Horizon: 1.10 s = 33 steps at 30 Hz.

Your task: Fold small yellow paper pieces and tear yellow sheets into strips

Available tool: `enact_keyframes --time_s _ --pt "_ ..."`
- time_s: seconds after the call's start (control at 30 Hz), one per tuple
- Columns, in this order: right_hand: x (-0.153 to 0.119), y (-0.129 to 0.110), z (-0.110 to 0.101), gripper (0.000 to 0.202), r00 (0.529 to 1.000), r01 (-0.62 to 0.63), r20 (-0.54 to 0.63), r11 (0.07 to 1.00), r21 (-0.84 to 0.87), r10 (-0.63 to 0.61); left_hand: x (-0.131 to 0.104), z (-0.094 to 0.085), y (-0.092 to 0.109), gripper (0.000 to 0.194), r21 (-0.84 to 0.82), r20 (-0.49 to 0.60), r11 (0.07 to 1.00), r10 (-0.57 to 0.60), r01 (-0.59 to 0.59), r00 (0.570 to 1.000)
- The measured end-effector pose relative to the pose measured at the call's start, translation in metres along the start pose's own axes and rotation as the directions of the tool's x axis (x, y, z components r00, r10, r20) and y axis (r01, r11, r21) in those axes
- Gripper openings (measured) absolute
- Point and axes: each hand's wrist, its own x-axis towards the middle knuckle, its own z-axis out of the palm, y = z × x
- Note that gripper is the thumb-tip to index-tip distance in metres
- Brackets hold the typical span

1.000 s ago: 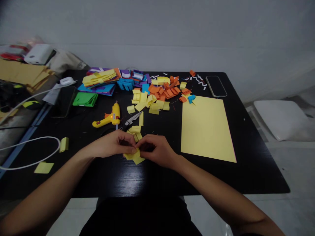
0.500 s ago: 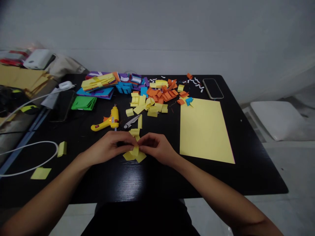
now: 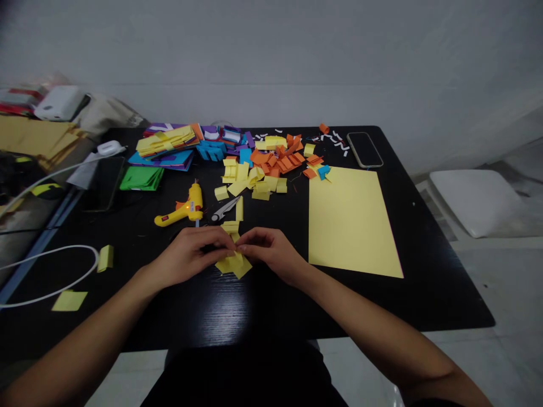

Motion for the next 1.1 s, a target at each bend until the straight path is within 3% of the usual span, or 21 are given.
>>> enact_keyframes --time_s 0.4,0.77,0.9,1.1 --pt "0.001 0.001 0.0 0.015 1.0 0.01 -0.002 1.0 0.026 -0.01 0.001 0.007 -0.001 0.006 -0.086 -0.08 0.991 -0.111 0.104 0.991" --pt "0.0 -0.001 0.001 0.02 0.994 -0.104 -0.016 0.989 0.11 0.106 0.002 0.011 -0.003 0.007 -0.249 -0.065 0.949 -0.214 0.192 0.975" --pt "0.0 -0.001 0.001 0.018 0.999 -0.037 -0.008 0.998 0.047 0.037 0.001 0.013 -0.005 0.012 -0.328 -0.05 0.917 -0.259 0.229 0.965" --pt "0.0 0.001 0.001 0.012 0.985 0.169 0.057 0.979 -0.112 -0.163 0.002 0.013 -0.006 0.02 -0.521 0.02 0.804 -0.325 0.287 0.946"
